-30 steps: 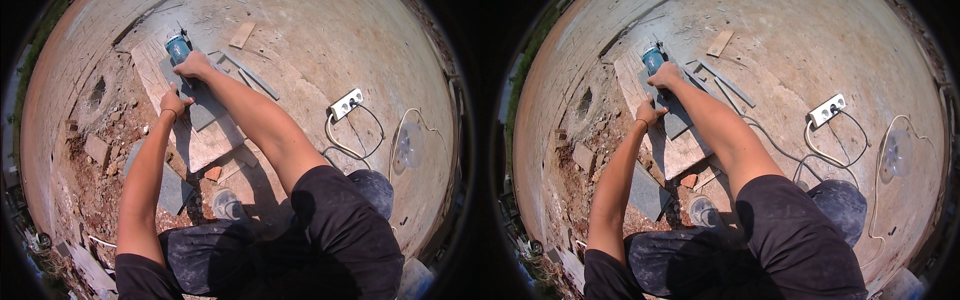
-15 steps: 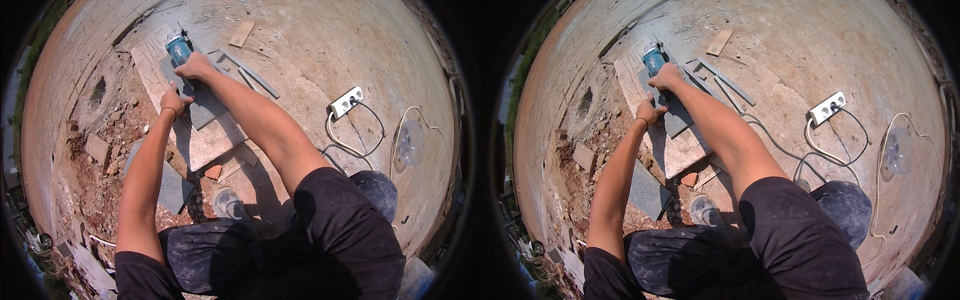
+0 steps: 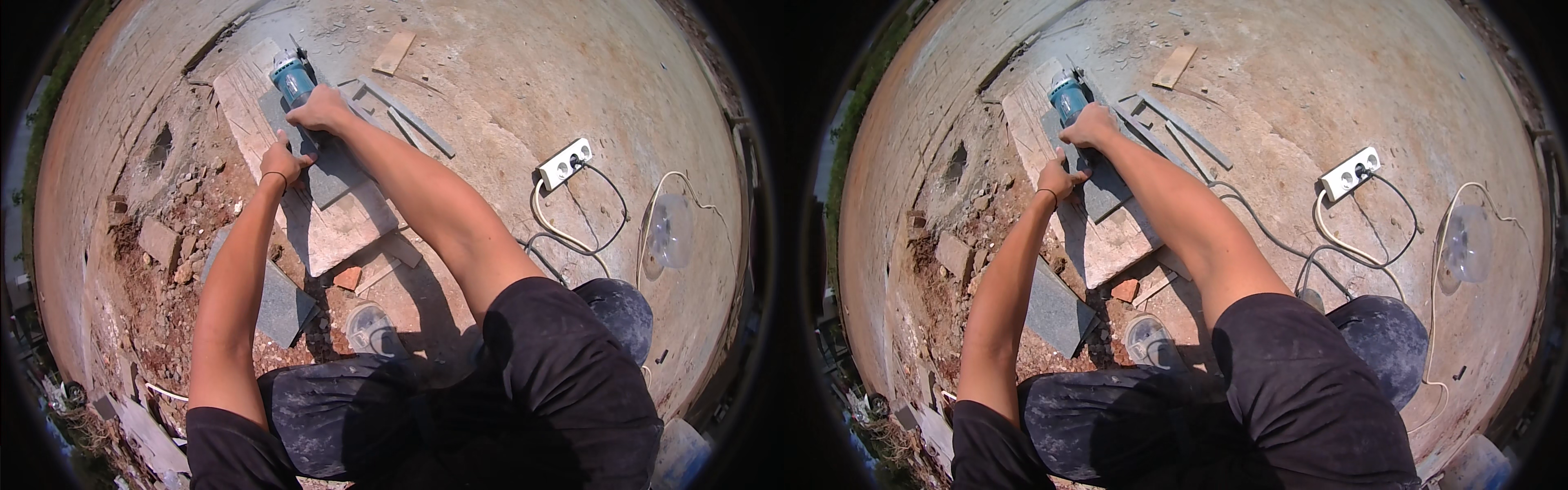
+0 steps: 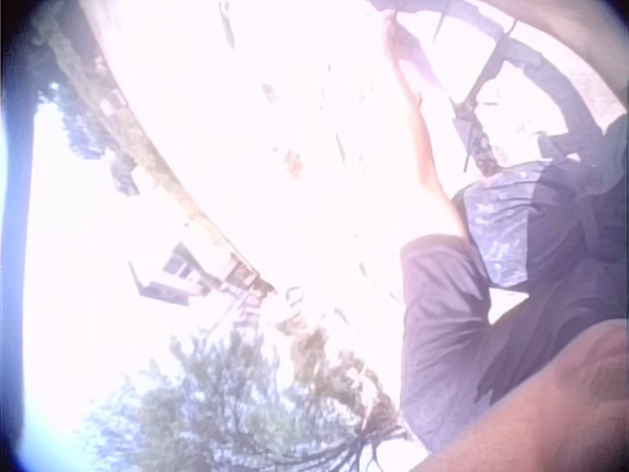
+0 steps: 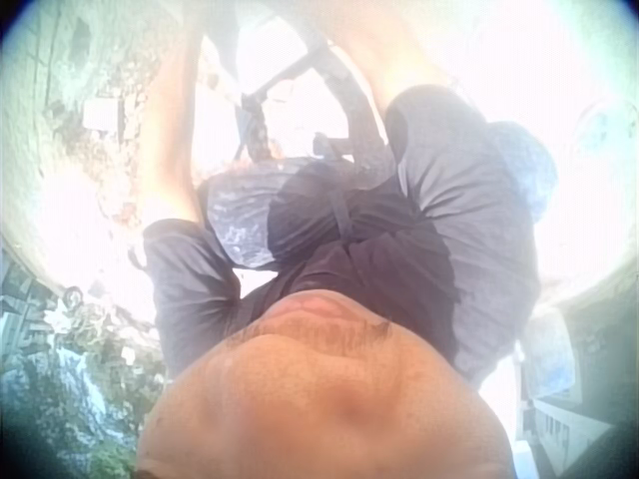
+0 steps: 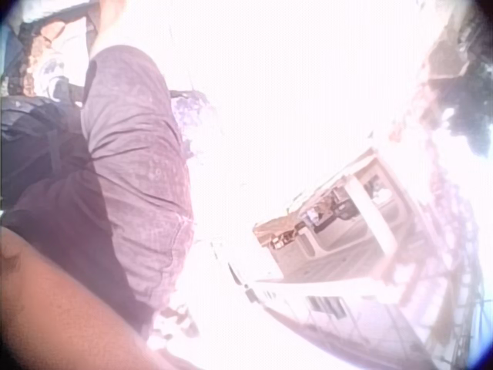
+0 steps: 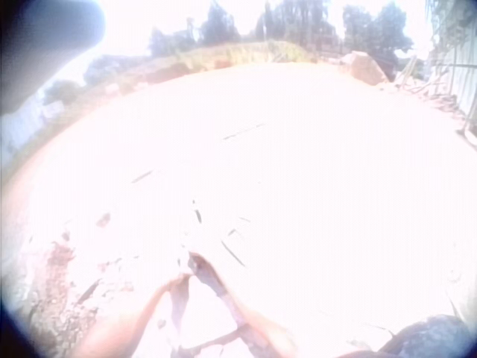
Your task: The person walks through a construction site, picks up a stack of tiles, and carries them to an outdoor area. They then use an angle grinder to cut the tiles on a wooden plank.
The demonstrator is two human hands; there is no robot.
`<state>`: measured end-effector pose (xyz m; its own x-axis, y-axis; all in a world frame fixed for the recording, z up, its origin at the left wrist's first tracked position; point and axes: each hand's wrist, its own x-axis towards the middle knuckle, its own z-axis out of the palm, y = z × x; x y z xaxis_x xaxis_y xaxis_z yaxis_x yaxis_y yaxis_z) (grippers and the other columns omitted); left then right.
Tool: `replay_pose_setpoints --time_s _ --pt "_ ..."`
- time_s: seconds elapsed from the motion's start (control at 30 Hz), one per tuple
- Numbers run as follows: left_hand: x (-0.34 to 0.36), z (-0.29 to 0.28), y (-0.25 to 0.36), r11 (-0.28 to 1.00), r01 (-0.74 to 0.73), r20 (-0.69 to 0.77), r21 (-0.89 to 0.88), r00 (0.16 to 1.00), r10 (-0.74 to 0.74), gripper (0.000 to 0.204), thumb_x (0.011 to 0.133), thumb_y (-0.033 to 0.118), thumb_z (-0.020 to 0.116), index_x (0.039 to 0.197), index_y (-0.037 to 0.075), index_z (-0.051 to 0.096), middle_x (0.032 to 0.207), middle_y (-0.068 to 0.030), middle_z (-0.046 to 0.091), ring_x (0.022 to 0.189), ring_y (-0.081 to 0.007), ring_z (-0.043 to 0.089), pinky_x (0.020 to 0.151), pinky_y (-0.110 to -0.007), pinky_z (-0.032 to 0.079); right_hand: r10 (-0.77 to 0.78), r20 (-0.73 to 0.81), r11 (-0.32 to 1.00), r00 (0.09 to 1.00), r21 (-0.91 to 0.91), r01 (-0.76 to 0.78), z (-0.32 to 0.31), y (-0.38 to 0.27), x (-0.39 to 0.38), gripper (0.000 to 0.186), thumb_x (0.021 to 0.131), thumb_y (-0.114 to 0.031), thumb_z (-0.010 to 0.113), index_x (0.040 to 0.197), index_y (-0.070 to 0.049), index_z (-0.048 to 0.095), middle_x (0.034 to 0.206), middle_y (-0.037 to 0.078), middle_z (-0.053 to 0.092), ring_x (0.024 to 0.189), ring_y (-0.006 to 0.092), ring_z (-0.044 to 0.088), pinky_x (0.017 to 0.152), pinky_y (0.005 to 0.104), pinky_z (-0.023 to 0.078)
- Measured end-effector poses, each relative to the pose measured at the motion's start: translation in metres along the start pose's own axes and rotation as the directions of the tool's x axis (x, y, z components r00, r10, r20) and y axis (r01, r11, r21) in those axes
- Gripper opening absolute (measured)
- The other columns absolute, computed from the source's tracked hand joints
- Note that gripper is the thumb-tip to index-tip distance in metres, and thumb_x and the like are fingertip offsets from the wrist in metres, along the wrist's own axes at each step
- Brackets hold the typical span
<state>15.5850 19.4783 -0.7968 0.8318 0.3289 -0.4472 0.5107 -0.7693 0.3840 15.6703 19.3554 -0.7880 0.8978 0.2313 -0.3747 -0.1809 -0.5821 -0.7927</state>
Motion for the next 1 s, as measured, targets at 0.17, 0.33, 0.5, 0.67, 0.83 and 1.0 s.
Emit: replay_pose_setpoints --time_s 0.17,0.33,0.5,0.67,0.83,1.0 --pt "-0.002 0.002 0.002 1.0 0.003 0.013 -0.03 1.0 -0.002 0.097 0.073 0.026 0.081 0.146 0.002 0.023 0.13 -0.0235 0.053 0.106 -0.0355 0.061 0.071 -0.039 0.06 -0.027 -0.062 1.0 0.998 0.011 0.028 0.0 0.006 -0.008 0.07 0.054 -0.04 0.078 0.101 0.01 0.064 0.104 0.026 0.066 0.096 0.0329 0.066 0.082 0.035 0.053" --pt "0.016 0.0 -0.018 0.97 -0.07 -0.062 0.232 0.994 0.087 0.097 0.073 0.026 0.081 0.146 0.002 0.023 0.128 -0.0233 0.054 0.105 -0.0343 0.062 0.067 -0.038 0.06 -0.015 -0.012 1.0 1.0 -0.008 0.015 -0.001 -0.004 -0.014 0.078 0.055 -0.04 0.08 0.112 0.009 0.059 0.115 0.024 0.063 0.105 0.0316 0.064 0.089 0.0349 0.052" --pt "0.016 0.006 -0.015 0.978 -0.087 -0.044 0.191 0.994 0.097 0.099 0.072 0.031 0.081 0.146 0.001 0.024 0.126 -0.0249 0.055 0.108 -0.0352 0.061 0.078 -0.039 0.056 -0.025 -0.055 1.0 0.998 -0.014 0.024 -0.001 0.008 -0.012 0.072 0.054 -0.041 0.078 0.102 0.01 0.063 0.107 0.027 0.064 0.098 0.0336 0.065 0.084 0.0353 0.053" --pt "0.009 0.004 -0.008 0.991 -0.057 0.004 0.122 0.998 0.057 0.102 0.07 0.038 0.082 0.146 0.0 0.025 0.125 -0.0273 0.056 0.112 -0.0372 0.059 0.092 -0.038 0.048 -0.024 -0.062 1.0 0.998 -0.013 0.023 -0.001 0.013 -0.015 0.073 0.055 -0.041 0.077 0.103 0.011 0.063 0.108 0.028 0.064 0.099 0.0338 0.065 0.085 0.0353 0.053" --pt "0.02 0.005 -0.017 0.962 -0.115 -0.05 0.247 0.99 0.131 0.103 0.069 0.041 0.082 0.145 -0.002 0.027 0.121 -0.0273 0.058 0.111 -0.0381 0.059 0.092 -0.039 0.048 -0.048 -0.066 0.999 0.997 -0.029 0.046 0.0 0.013 -0.017 0.073 0.055 -0.043 0.077 0.103 0.011 0.063 0.108 0.028 0.064 0.1 0.0344 0.065 0.085 0.0356 0.053" --pt "0.024 0.008 -0.02 0.957 -0.117 -0.036 0.265 0.991 0.131 0.105 0.068 0.045 0.081 0.144 -0.002 0.028 0.12 -0.0273 0.058 0.111 -0.0387 0.058 0.092 -0.039 0.048 -0.041 -0.075 0.999 0.996 -0.029 0.039 0.001 0.018 -0.021 0.074 0.055 -0.043 0.077 0.103 0.011 0.062 0.107 0.029 0.064 0.1 0.0341 0.065 0.085 0.0356 0.053"
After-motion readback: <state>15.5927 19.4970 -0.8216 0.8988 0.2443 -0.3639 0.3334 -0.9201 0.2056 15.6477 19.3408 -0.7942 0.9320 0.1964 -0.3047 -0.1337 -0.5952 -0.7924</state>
